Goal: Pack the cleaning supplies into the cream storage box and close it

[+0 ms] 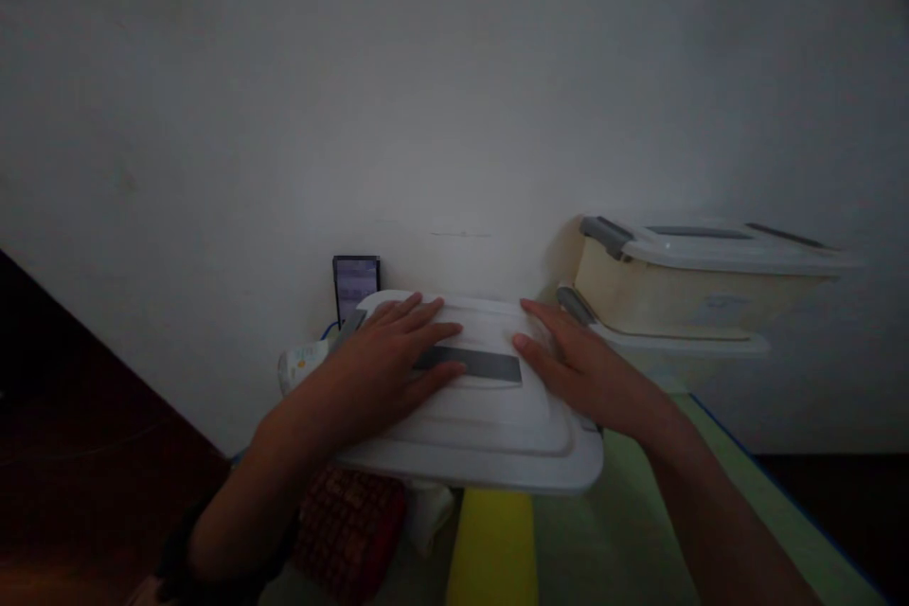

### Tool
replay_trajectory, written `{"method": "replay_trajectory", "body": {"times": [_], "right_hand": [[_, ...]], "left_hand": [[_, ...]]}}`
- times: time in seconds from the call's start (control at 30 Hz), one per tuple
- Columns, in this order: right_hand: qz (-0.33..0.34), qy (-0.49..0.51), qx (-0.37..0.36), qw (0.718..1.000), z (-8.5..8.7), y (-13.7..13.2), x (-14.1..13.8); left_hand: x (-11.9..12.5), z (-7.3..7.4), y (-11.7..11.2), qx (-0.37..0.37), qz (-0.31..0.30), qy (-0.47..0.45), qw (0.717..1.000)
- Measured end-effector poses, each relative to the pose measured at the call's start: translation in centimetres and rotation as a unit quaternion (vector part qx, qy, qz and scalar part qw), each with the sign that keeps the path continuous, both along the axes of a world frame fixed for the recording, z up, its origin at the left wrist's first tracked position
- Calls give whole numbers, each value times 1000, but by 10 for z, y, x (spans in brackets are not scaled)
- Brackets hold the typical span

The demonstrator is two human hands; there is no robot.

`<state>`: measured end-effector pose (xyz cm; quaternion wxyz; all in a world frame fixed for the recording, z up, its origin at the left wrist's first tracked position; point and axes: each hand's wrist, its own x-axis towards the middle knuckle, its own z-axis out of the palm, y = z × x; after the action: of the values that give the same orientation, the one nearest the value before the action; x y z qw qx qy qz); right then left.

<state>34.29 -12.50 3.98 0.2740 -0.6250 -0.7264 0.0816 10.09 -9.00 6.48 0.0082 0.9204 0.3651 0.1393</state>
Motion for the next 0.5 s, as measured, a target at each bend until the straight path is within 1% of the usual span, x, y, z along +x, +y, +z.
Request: {"method": "replay_trajectory", "body": {"times": [0.07,0.13,0.2,0.27,0.33,0.4,0.43,0.5], "right_hand": [[9,9,-26,1000,-3,4,4],[11,28,-78,997,-5,8,15],[22,51,-111,992,-7,12,27],[43,60,-97,993,-10,15,36],[52,72,-77,993,-13,16,40],[52,90,-67,992,-15,18,40],[49,100,-63,992,-15,18,39],[37,122,-59,990,-12,17,36]], "left_hand": [[-7,5,-2,28,14,-11,999],[-19,10,-1,51,40,-35,997],[-33,14,3,47,77,-58,994],[-45,15,9,-5,115,-57,992],[-52,14,16,-102,141,-56,983],[-52,13,21,-186,147,-72,969],[-50,13,22,-212,144,-89,963],[-46,15,21,-237,140,-137,952]]}}
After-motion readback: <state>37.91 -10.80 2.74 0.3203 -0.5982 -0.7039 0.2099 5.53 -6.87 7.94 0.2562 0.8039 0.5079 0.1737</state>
